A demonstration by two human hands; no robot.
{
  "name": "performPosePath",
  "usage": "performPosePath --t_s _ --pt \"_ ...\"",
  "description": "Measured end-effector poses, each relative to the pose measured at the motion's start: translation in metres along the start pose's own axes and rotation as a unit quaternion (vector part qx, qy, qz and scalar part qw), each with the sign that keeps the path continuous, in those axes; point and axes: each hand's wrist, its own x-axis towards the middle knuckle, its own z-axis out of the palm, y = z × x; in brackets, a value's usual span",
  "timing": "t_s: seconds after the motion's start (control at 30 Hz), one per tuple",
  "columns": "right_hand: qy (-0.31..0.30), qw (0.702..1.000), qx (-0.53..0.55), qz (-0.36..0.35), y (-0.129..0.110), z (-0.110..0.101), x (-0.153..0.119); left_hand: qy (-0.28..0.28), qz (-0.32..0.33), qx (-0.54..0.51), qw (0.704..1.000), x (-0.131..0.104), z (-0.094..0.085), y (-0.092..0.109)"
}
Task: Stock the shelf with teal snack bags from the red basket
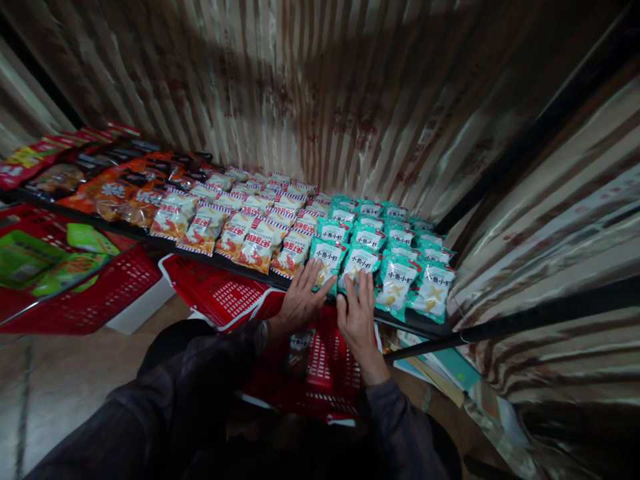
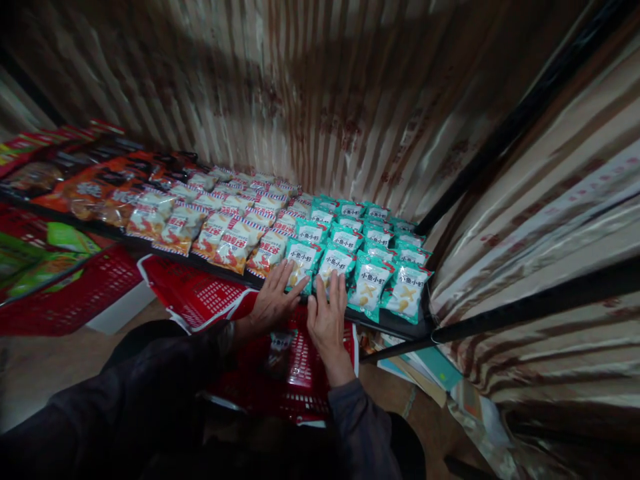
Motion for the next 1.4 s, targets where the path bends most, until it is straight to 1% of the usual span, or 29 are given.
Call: performPosePath --t_s 0.27,0.43,0.6,0.67,0.8,0.87,0.97,1.1,1.23,1.4 --pt "-0.001 0.999 -0.029 0.018 0.0 0.011 0.002 0.005 0.027 -0.05 0.998 0.002 0.006 -0.01" --pt "0.015 0.998 -0.067 0.01 -0.007 0.01 0.006 0.045 0.024 -0.067 0.996 0.001 0.014 -0.016" --pt "0.001 0.998 -0.064 -0.024 -0.015 0.014 0.012 0.067 0.021 -0.095 0.993 0.005 0.018 -0.021" --pt "0.008 0.997 -0.071 -0.021 -0.013 0.017 0.014 0.074 0.028 -0.097 0.992 0.007 0.018 -0.023" --pt "0.03 0.996 -0.089 -0.002 -0.002 0.02 0.017 0.08 0.046 -0.101 0.991 0.01 0.017 -0.026" --pt "0.036 0.995 -0.088 0.006 0.003 0.022 0.017 0.079 0.048 -0.104 0.99 0.012 0.017 -0.028" --pt "0.041 0.996 -0.077 0.007 0.008 0.025 0.016 0.069 0.033 -0.105 0.991 0.013 0.017 -0.028" --pt "0.035 0.997 -0.07 0.008 0.011 0.028 0.014 0.043 0.02 -0.096 0.994 0.016 0.015 -0.027" --pt "0.03 0.996 -0.078 0.006 0.012 0.028 0.013 0.022 0.018 -0.066 0.997 0.017 0.015 -0.026" --pt "0.023 0.996 -0.089 0.0 0.012 0.026 0.014 0.023 0.018 -0.057 0.998 0.018 0.016 -0.026"
